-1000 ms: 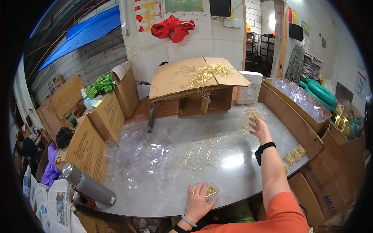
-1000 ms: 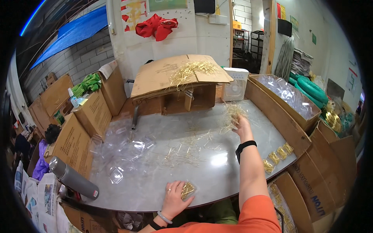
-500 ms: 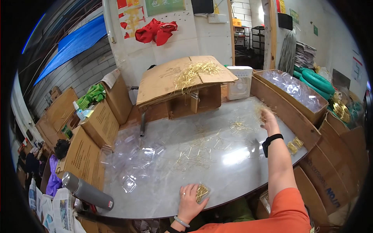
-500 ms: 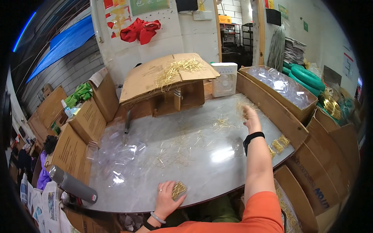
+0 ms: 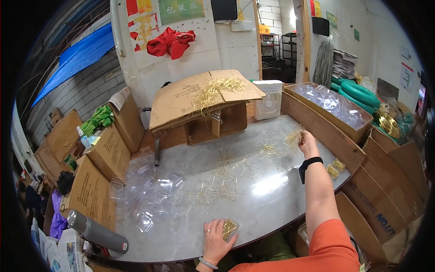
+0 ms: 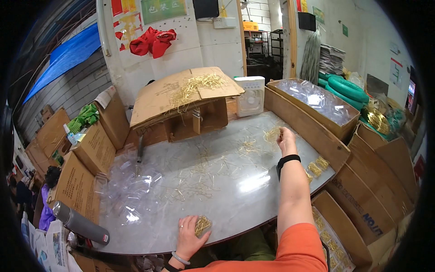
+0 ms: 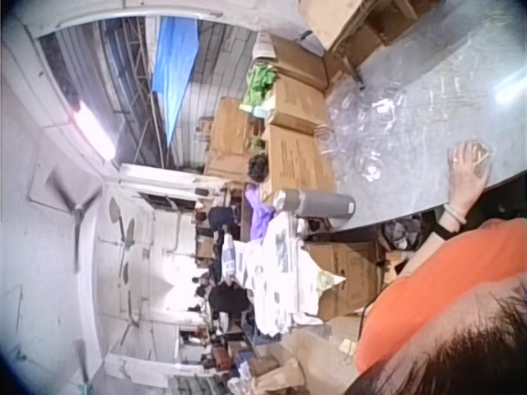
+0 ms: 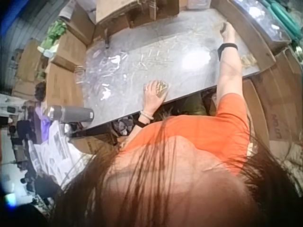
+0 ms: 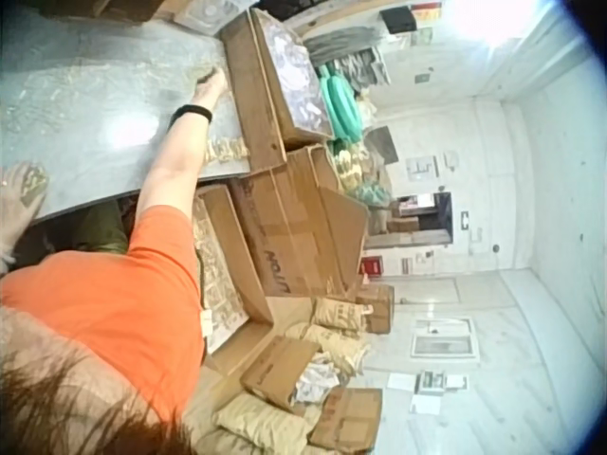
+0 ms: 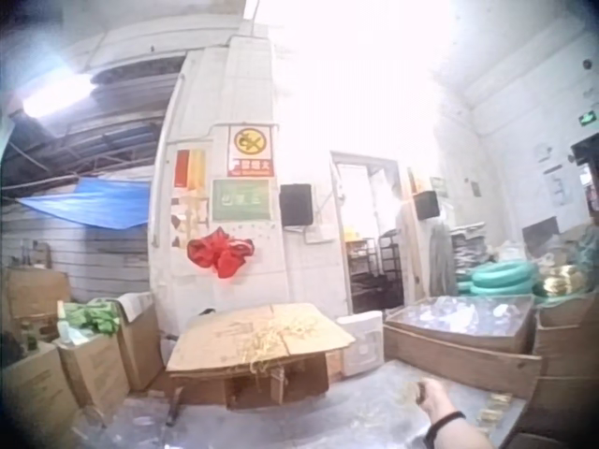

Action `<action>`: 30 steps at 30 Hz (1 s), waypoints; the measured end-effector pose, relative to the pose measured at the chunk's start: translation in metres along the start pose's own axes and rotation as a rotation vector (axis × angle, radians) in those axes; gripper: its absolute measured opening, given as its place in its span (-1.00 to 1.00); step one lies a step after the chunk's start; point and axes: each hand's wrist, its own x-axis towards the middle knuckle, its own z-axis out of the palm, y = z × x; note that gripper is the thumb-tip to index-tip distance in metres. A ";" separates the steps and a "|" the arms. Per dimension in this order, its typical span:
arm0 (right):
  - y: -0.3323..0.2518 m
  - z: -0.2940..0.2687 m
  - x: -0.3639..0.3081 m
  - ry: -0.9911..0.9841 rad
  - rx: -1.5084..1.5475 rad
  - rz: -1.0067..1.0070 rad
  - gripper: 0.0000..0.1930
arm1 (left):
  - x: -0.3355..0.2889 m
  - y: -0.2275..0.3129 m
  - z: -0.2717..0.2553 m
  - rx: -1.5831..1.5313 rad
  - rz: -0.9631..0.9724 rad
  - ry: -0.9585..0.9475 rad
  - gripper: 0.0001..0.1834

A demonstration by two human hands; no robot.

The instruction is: Counting and packing small gold-colored metal pins into small plastic bags at a factory workstation.

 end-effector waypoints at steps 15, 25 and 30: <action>0.070 0.021 -0.034 0.030 1.024 0.241 -0.56 | -0.002 -0.004 0.004 0.002 0.015 0.002 -0.25; 0.048 0.016 0.014 -0.068 0.175 0.211 -0.88 | 0.007 0.004 0.003 -0.042 0.023 -0.031 -0.27; 0.023 0.085 -0.073 -0.502 -0.027 0.236 -0.70 | -0.004 -0.006 -0.008 0.020 -0.020 -0.001 -0.28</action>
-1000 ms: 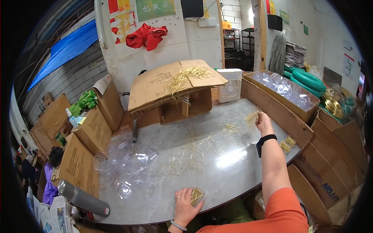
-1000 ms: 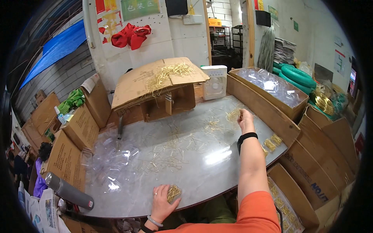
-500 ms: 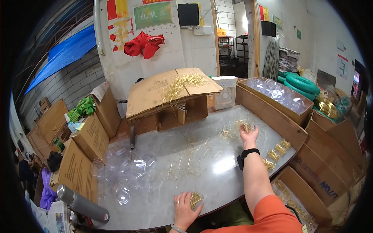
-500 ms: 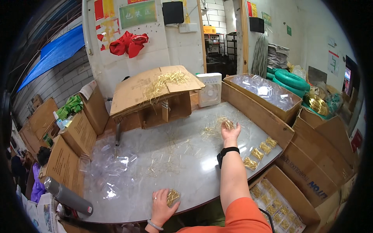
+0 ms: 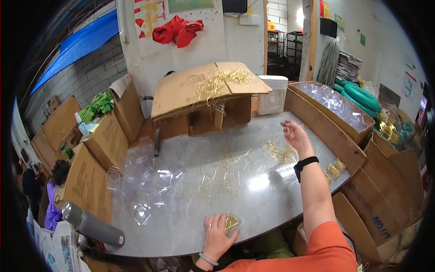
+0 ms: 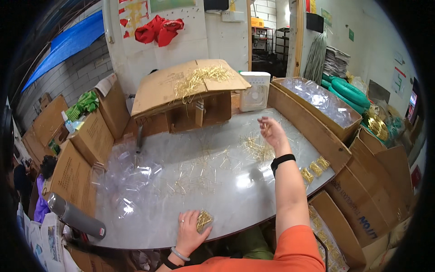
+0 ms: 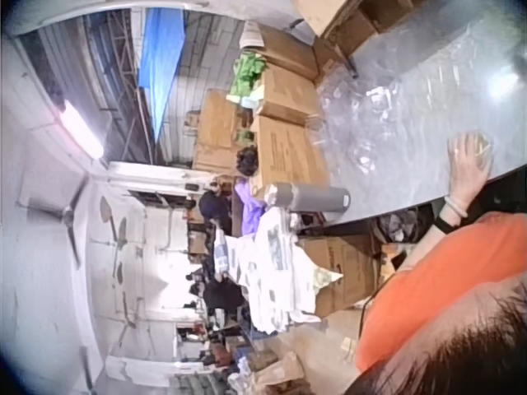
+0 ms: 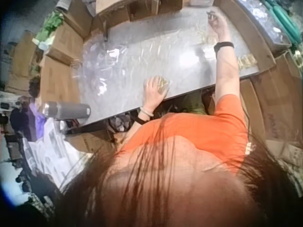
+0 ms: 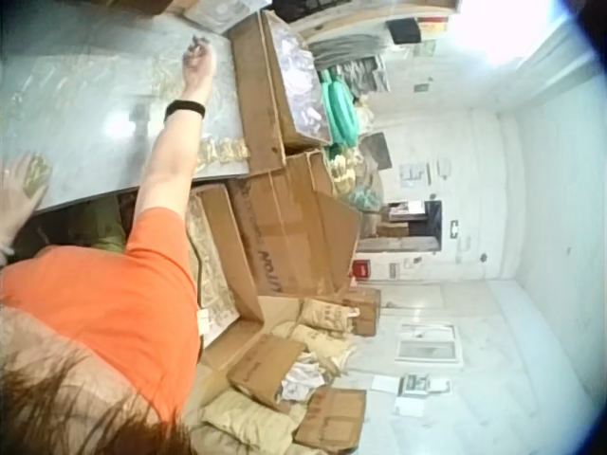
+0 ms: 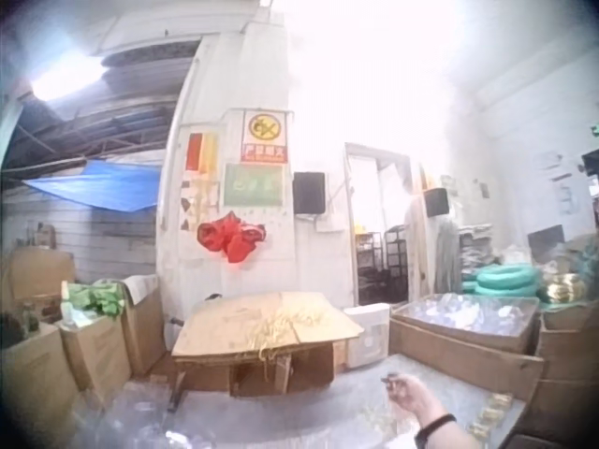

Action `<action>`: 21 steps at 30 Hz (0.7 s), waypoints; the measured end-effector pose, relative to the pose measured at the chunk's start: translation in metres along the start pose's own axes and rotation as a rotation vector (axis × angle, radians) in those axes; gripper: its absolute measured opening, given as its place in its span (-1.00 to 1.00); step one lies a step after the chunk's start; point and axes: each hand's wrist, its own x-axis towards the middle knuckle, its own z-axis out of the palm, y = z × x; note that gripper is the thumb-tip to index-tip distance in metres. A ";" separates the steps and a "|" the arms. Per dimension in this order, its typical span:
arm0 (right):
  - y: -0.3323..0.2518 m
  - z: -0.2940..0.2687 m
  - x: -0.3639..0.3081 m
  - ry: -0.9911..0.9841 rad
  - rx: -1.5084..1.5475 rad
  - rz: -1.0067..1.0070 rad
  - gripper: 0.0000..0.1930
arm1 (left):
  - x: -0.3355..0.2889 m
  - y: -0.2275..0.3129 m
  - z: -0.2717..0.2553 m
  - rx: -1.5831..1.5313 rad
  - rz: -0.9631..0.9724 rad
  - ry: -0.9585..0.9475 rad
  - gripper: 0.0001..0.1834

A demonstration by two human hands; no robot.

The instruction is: Counting and packing small gold-colored metal pins into small plastic bags at a factory workstation.

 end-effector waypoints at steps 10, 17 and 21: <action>-0.009 0.002 -0.035 0.005 -1.134 -0.033 -0.56 | 0.009 0.010 0.002 -0.049 0.015 -0.041 -0.28; 0.070 -0.010 -0.025 0.314 -2.072 -0.258 -0.58 | 0.005 0.002 0.000 -0.024 -0.012 0.000 -0.29; 0.062 -0.059 0.010 0.388 -1.972 -0.150 -0.75 | 0.005 0.004 0.004 -0.045 0.000 -0.028 -0.28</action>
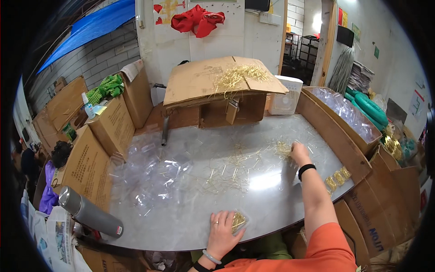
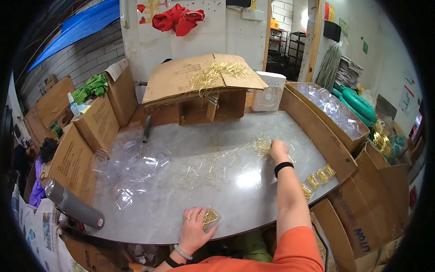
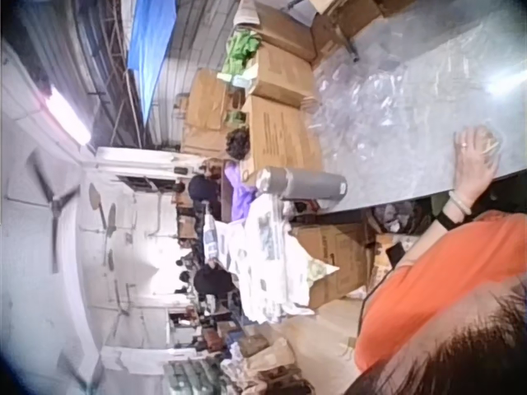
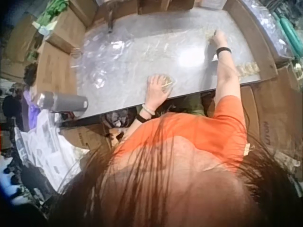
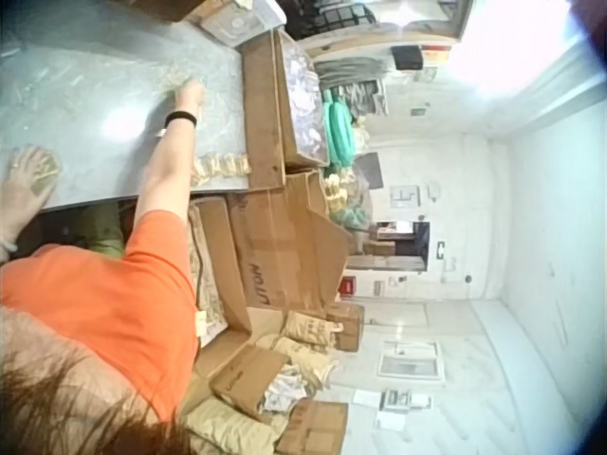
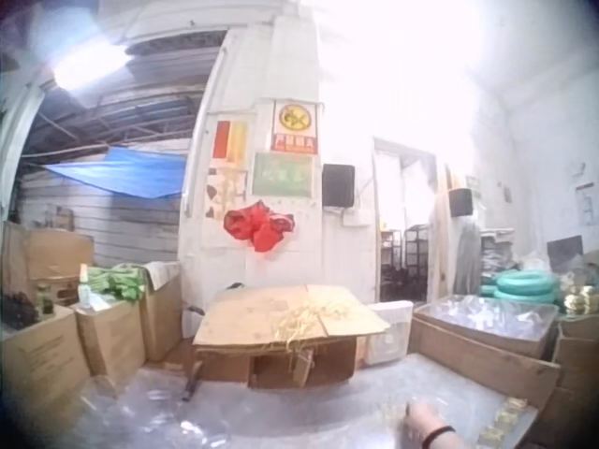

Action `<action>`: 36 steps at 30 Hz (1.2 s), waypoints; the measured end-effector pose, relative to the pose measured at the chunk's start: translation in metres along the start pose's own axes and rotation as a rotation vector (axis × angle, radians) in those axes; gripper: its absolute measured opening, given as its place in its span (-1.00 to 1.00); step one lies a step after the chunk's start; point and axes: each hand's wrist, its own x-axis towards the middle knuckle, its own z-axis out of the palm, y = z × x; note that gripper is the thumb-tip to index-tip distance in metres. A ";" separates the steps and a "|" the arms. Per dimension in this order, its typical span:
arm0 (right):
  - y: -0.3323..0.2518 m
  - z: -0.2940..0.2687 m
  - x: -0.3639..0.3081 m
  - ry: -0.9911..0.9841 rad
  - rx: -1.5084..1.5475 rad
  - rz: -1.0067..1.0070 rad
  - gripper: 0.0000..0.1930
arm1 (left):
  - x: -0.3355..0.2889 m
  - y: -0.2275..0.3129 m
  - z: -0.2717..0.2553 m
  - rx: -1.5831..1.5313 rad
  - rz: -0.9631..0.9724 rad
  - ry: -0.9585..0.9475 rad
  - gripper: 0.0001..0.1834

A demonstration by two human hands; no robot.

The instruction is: Counting and packing small gold-colored metal pins into small plastic bags at a factory workstation.

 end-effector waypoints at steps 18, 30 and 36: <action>0.060 -0.112 0.074 0.369 1.528 0.142 -0.73 | 0.002 0.002 -0.001 0.028 0.007 -0.012 -0.26; 0.001 -0.058 0.026 -0.191 1.553 0.251 -0.79 | 0.000 0.001 -0.001 0.023 0.001 -0.005 -0.28; -0.042 -0.018 -0.021 -0.176 1.534 0.287 -0.78 | 0.000 -0.001 -0.003 0.004 0.012 0.017 -0.28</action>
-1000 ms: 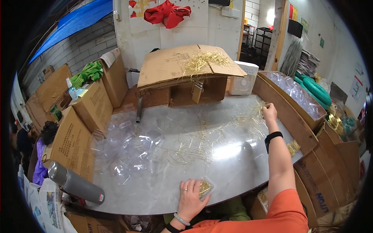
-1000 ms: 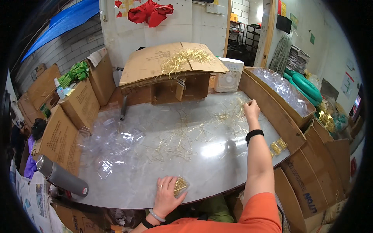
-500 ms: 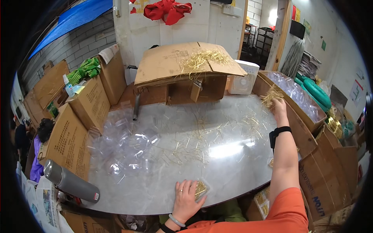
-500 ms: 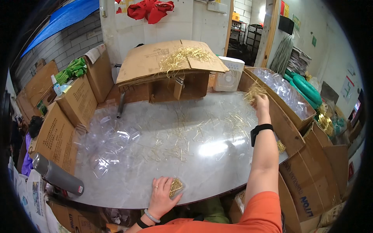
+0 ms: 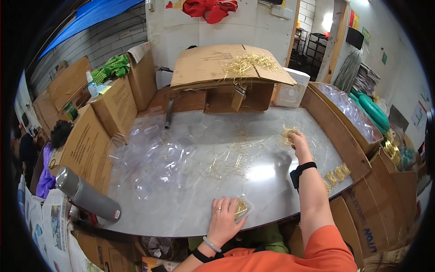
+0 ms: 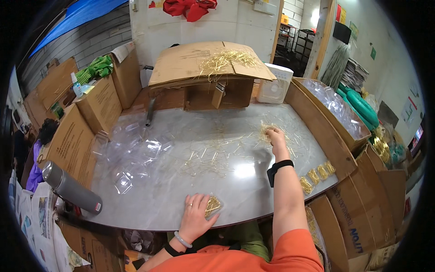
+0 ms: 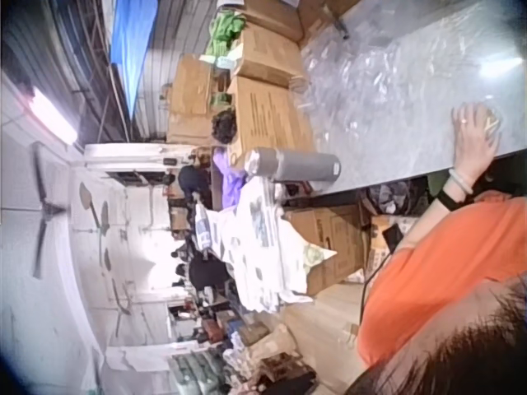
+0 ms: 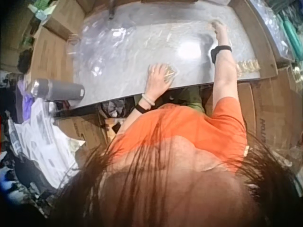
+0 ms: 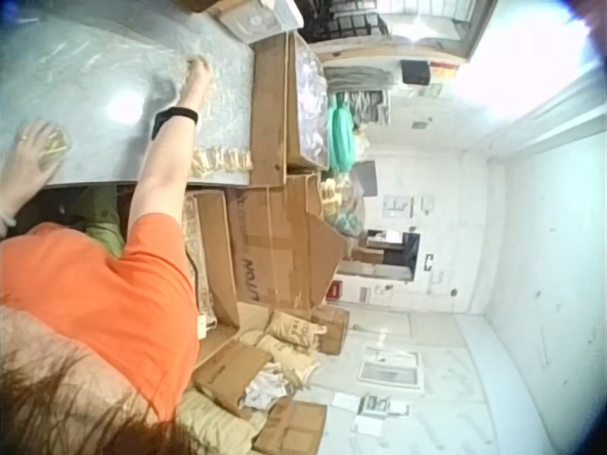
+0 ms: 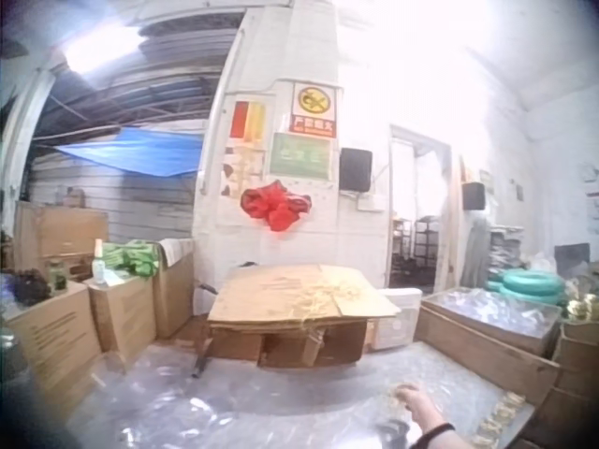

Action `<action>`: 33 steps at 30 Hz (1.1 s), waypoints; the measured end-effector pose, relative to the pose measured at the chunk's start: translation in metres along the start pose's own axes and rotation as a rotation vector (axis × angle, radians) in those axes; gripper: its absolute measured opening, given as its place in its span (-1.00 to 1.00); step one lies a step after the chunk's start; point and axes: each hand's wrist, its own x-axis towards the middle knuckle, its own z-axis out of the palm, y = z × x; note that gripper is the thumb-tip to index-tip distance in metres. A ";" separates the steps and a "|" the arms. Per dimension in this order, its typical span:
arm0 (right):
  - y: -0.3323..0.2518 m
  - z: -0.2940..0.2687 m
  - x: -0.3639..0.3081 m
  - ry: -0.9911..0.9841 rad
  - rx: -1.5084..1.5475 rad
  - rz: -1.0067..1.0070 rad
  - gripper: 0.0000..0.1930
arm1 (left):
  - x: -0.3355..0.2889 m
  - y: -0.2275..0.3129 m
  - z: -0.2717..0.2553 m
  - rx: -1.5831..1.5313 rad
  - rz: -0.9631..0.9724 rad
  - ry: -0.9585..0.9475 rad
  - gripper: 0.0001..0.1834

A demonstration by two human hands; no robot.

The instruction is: Counting and packing small gold-colored metal pins into small plastic bags at a factory workstation.

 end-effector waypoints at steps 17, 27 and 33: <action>-0.042 0.029 -0.045 -0.040 -0.436 -0.152 -0.85 | -0.007 -0.003 0.007 0.000 0.006 0.044 -0.27; -0.025 0.031 -0.132 -0.181 -0.197 -0.132 -0.84 | -0.007 -0.002 0.007 0.007 0.013 0.074 -0.28; 0.034 0.000 -0.174 -0.306 -0.229 -0.097 -0.80 | -0.006 -0.001 0.010 -0.025 -0.002 0.111 -0.23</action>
